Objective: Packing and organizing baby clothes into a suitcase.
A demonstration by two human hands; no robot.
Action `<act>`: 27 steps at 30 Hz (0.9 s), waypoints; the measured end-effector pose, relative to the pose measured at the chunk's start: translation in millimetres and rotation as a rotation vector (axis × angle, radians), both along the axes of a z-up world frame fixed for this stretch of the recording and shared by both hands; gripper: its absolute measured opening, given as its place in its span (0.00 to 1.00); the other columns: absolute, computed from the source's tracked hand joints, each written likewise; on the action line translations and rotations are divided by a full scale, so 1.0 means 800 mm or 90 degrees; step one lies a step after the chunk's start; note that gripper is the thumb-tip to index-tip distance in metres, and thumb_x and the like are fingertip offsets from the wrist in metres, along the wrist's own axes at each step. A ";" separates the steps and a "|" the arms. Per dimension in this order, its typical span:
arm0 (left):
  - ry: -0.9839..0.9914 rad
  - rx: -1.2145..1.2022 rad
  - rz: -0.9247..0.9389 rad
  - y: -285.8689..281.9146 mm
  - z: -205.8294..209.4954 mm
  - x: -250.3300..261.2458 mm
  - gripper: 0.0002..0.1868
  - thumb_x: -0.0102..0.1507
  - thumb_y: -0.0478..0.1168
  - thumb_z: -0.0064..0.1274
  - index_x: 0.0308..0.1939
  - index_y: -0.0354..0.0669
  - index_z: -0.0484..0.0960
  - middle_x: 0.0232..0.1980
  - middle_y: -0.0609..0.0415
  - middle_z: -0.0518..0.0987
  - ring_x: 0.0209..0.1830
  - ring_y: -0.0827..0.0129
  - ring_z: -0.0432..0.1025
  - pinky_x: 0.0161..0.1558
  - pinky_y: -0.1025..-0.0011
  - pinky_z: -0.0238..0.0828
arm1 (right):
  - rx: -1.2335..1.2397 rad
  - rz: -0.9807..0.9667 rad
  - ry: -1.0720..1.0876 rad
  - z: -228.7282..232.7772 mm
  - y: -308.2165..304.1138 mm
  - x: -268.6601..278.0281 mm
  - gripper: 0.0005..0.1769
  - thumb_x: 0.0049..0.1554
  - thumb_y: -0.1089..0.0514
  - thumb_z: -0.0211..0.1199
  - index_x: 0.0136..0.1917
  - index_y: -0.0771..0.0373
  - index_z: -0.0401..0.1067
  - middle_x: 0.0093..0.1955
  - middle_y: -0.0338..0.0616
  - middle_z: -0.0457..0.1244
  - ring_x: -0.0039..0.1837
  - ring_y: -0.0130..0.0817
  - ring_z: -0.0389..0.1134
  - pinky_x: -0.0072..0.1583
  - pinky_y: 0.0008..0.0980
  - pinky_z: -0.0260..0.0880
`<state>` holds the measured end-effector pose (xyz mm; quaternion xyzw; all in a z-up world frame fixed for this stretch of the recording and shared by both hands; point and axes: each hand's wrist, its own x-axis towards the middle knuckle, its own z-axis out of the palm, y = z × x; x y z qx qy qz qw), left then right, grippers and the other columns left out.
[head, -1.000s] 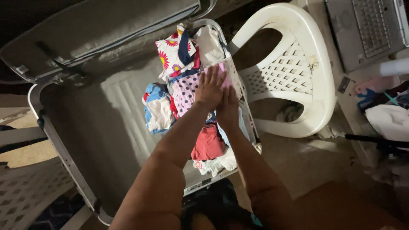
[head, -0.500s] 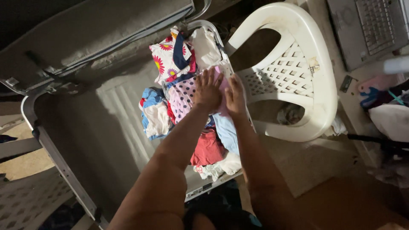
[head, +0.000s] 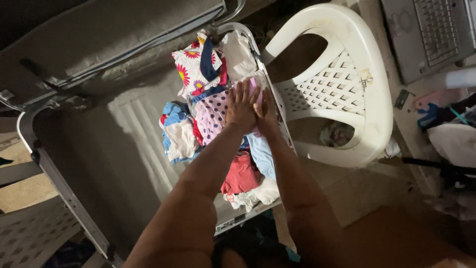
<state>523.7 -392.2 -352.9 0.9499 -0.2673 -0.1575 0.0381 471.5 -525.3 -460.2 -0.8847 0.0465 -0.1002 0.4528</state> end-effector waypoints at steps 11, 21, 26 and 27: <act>-0.013 -0.020 0.014 0.000 -0.016 0.008 0.41 0.69 0.59 0.34 0.82 0.55 0.39 0.84 0.41 0.36 0.83 0.46 0.34 0.77 0.44 0.26 | -0.018 -0.042 -0.080 0.063 0.002 -0.017 0.22 0.66 0.60 0.57 0.71 0.71 0.64 0.73 0.64 0.59 0.76 0.58 0.59 0.76 0.45 0.57; -0.087 -0.179 0.007 0.022 -0.045 0.022 0.41 0.69 0.48 0.41 0.81 0.40 0.42 0.85 0.43 0.42 0.85 0.45 0.37 0.81 0.53 0.30 | 0.032 -0.063 -0.100 0.113 0.037 -0.043 0.19 0.59 0.68 0.54 0.64 0.70 0.69 0.69 0.59 0.61 0.70 0.53 0.63 0.71 0.44 0.62; 0.015 -0.193 0.084 0.013 0.026 0.028 0.42 0.65 0.43 0.43 0.82 0.47 0.44 0.82 0.39 0.43 0.82 0.47 0.37 0.78 0.51 0.27 | 0.047 -0.068 -0.102 0.089 0.018 -0.038 0.21 0.69 0.59 0.49 0.71 0.72 0.63 0.75 0.63 0.55 0.77 0.52 0.57 0.76 0.44 0.57; -0.015 -0.185 0.043 0.007 0.029 0.031 0.42 0.63 0.42 0.44 0.80 0.50 0.47 0.82 0.40 0.44 0.81 0.49 0.38 0.75 0.49 0.28 | 0.084 -0.052 -0.136 0.076 0.013 -0.033 0.25 0.72 0.59 0.43 0.77 0.74 0.57 0.80 0.65 0.51 0.81 0.53 0.52 0.79 0.45 0.52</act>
